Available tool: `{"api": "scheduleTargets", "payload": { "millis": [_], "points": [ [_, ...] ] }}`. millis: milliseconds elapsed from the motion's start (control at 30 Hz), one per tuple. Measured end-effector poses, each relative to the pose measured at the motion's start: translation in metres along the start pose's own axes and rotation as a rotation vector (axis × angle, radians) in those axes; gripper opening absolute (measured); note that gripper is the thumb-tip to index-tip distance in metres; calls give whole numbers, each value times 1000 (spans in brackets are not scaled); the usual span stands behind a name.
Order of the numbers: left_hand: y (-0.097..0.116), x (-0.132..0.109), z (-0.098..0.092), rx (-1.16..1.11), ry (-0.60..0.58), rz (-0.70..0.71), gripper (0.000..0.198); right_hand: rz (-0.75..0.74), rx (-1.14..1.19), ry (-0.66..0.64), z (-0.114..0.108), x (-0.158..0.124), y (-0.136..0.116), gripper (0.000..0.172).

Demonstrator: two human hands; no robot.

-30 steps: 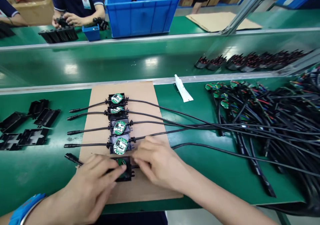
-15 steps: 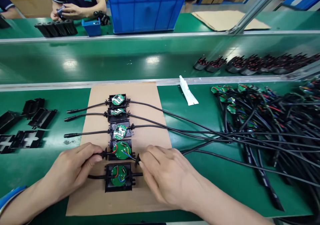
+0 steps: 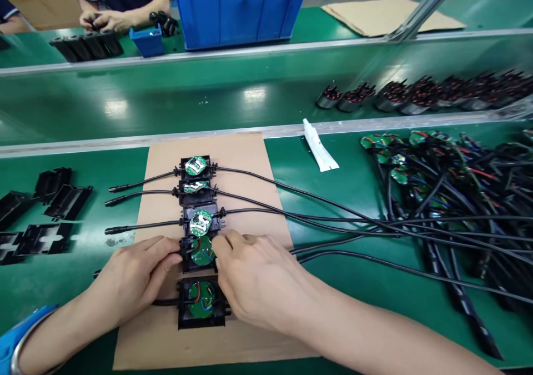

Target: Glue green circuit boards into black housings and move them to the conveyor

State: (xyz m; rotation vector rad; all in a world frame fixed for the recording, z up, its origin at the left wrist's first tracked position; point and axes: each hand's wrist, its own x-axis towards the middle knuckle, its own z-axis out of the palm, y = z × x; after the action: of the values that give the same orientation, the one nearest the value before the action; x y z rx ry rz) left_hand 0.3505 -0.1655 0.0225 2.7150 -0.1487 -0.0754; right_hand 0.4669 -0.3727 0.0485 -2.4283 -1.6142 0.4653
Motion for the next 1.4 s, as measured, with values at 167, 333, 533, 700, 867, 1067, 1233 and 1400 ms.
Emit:
{"api": "scheduleTargets", "payload": {
  "millis": [167, 333, 533, 700, 867, 1067, 1233, 1400],
  "points": [
    [-6, -3, -5, -75, 6, 15, 18, -80, 0, -9, 9, 6, 1, 30],
    [-4, -6, 1, 177, 67, 122, 17, -95, 16, -5, 16, 10, -1, 32],
    [22, -1, 7, 684, -58, 189, 17, -74, 14, -45, 13, 14, -10, 28],
    [15, 0, -2, 519, 0, 153, 12, -50, 11, -55, 12, 14, -11, 26],
    [8, -7, -7, 223, 210, 205, 30, -22, 144, -78, 3, 4, -2, 28],
    [15, -2, 7, 131, 69, 374, 30, 103, 218, -130, -13, -3, 4, 8],
    [11, -1, 14, 68, -11, 318, 32, 31, 228, -101, -7, -3, 7, 8],
    [10, 0, 14, 17, -31, 323, 34, -204, 133, 282, 19, -3, 12, 18]
  ]
}}
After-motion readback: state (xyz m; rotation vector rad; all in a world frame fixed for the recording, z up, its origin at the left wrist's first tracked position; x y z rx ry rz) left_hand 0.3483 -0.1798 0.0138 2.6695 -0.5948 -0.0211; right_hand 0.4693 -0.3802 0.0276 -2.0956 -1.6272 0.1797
